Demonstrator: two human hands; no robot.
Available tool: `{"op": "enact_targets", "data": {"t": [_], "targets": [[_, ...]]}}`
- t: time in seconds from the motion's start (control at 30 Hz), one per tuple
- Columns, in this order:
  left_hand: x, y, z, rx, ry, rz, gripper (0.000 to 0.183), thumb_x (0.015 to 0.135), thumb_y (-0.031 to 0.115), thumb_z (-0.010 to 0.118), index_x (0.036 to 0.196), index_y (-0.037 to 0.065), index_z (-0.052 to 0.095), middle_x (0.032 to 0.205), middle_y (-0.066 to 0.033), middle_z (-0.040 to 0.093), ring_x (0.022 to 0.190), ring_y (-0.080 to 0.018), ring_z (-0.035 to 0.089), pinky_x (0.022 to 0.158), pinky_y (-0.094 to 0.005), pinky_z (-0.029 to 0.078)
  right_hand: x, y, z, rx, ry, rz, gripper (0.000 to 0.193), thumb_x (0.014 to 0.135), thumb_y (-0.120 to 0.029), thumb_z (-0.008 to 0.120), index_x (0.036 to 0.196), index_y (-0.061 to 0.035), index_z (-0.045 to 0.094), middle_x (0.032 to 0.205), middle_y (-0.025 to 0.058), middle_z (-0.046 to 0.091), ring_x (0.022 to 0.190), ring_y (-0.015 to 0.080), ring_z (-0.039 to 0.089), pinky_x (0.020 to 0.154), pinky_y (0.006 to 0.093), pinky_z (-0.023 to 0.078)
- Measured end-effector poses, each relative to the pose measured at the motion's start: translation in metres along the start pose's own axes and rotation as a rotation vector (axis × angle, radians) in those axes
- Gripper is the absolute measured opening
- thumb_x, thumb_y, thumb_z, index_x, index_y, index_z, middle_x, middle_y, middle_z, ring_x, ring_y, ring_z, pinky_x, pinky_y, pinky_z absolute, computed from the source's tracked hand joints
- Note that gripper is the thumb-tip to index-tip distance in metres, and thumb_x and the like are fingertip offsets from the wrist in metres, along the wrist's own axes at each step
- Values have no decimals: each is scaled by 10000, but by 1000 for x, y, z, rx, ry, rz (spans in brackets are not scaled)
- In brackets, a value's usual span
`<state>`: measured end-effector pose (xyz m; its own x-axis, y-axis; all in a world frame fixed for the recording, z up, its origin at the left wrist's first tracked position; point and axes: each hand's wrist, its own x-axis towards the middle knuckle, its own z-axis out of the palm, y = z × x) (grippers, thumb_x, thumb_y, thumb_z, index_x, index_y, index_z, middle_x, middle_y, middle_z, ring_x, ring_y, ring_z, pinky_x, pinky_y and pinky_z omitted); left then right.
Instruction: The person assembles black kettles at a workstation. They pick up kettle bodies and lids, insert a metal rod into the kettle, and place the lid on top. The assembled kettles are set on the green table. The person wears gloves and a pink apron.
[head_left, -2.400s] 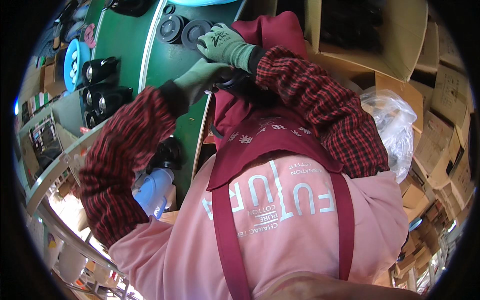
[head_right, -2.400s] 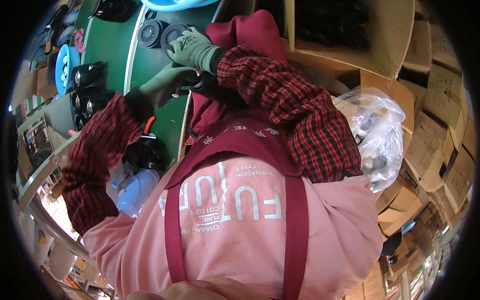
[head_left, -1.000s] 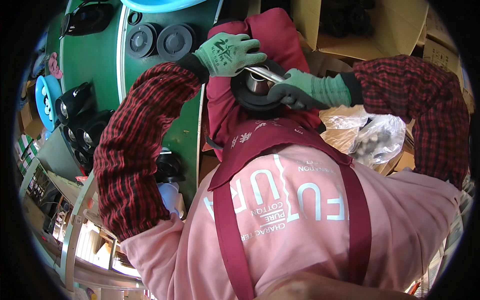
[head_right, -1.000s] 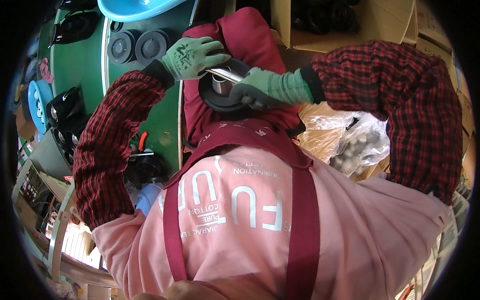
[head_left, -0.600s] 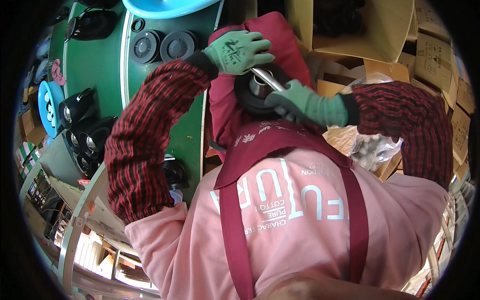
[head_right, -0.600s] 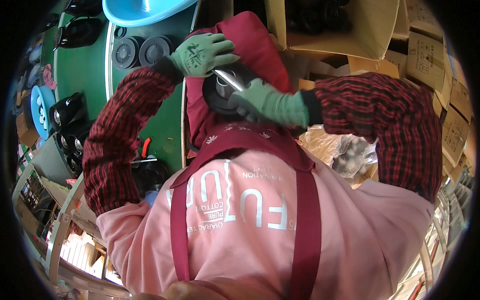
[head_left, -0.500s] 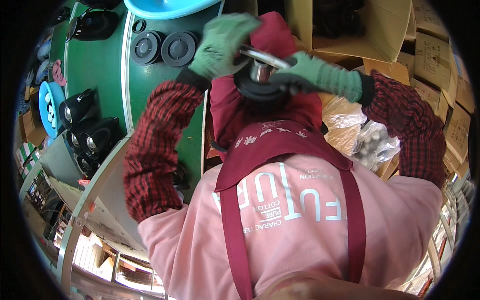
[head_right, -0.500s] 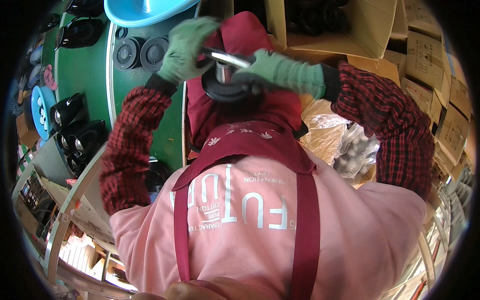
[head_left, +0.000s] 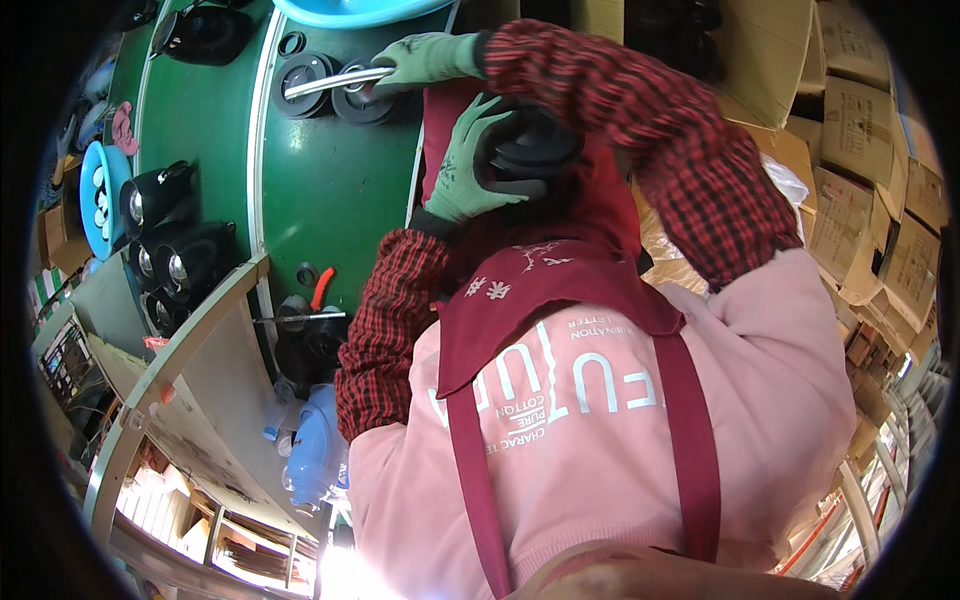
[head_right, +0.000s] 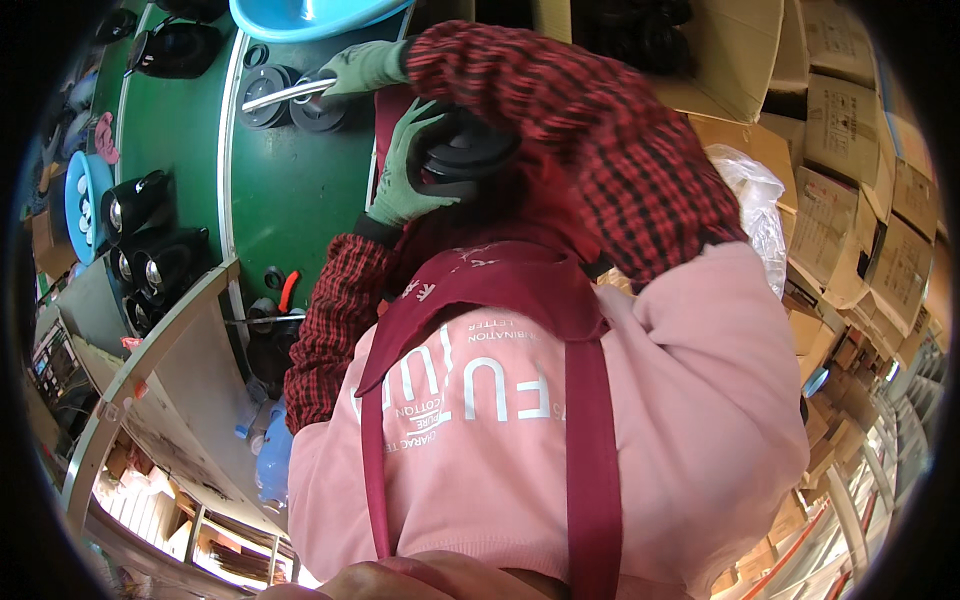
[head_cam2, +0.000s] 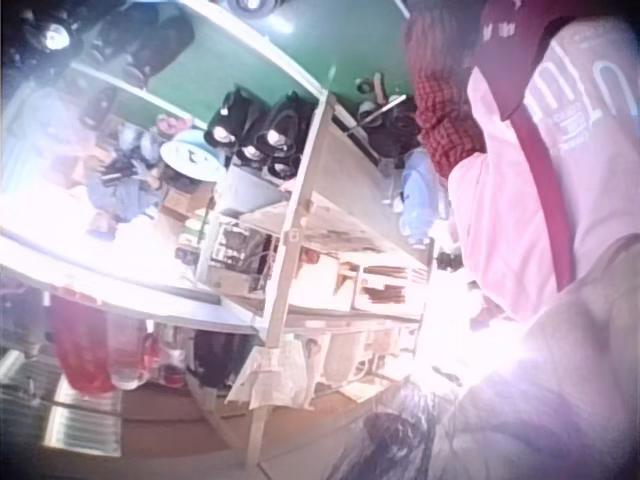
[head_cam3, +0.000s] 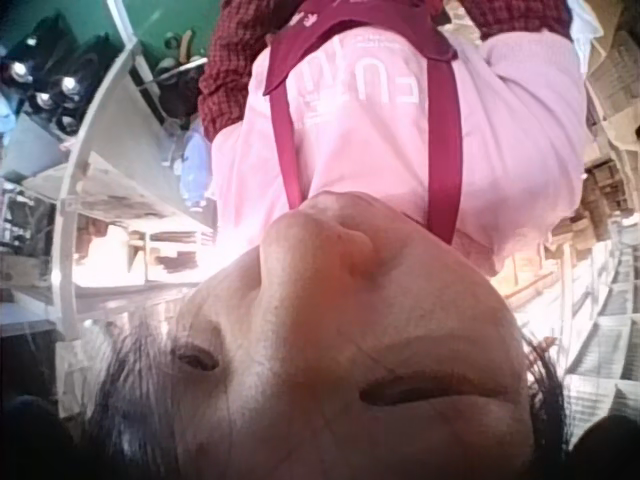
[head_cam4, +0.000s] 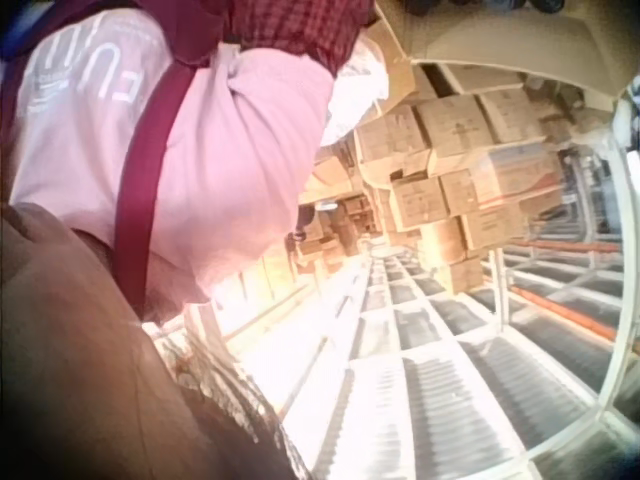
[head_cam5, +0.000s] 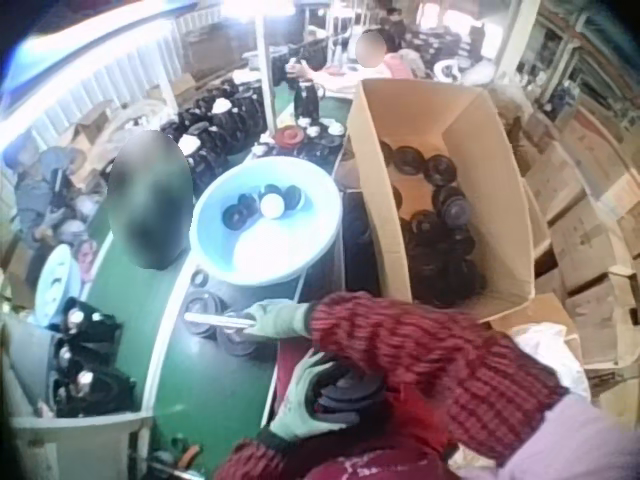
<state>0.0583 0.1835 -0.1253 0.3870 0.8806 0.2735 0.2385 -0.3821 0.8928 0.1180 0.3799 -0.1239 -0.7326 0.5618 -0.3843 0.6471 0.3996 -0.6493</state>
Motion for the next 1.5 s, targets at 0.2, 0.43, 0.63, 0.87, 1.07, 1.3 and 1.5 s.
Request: {"op": "enact_targets", "data": {"t": [0.2,0.43,0.63,0.87,1.07,1.3,1.5], "targets": [[15,-2,36,-68,148,67,819,581,368,1025,1221,69,611,1306,-149,580,1282,-393,524,1091,-515,453,16,25,16,-106,105,92,714,969,-663,614,1411,-103,639,1346,171,698,1262,363,653,1098,465,496],[18,11,42,73,197,182,724,598,322,1003,1168,116,605,1253,-127,617,1199,-385,542,1047,-527,446,-160,72,0,111,401,-108,457,1052,-423,630,1373,-99,659,1325,165,667,1233,291,658,1076,397,513],[-1,55,-8,186,379,279,809,564,404,1026,1192,114,607,1271,-131,616,1248,-431,575,1140,-590,437,-255,57,39,1068,323,-46,562,1097,-382,604,1543,-47,528,1508,84,587,1384,189,553,1133,372,470],[-57,-3,-107,-1076,1025,-427,490,1080,516,502,1244,78,647,1218,-119,692,1150,-278,671,1027,-433,538,-214,-54,57,836,198,-371,1088,855,-162,855,1725,-102,205,1772,107,258,1638,254,222,1323,418,227],[-142,-44,-108,-1070,764,-569,528,973,305,743,1417,77,574,1373,-120,644,1265,-285,635,1065,-501,551,-126,-89,106,183,443,-175,875,922,-235,791,1670,-113,354,1305,234,674,1132,388,688,934,444,554],[-145,-2,-106,-251,1225,-545,643,1065,257,672,1593,10,401,1546,-146,493,1441,-252,487,1194,-402,404,-80,-110,140,-8,436,-142,835,918,-379,782,1622,-110,423,1231,175,696,1050,361,698,850,459,554],[-131,48,-113,605,630,-461,806,807,128,913,1522,114,540,1587,-245,403,1493,-430,419,1230,-492,378,-87,-97,116,103,217,-137,848,941,-464,740,1615,-74,404,1285,214,664,1174,394,665,1011,443,531]]}}
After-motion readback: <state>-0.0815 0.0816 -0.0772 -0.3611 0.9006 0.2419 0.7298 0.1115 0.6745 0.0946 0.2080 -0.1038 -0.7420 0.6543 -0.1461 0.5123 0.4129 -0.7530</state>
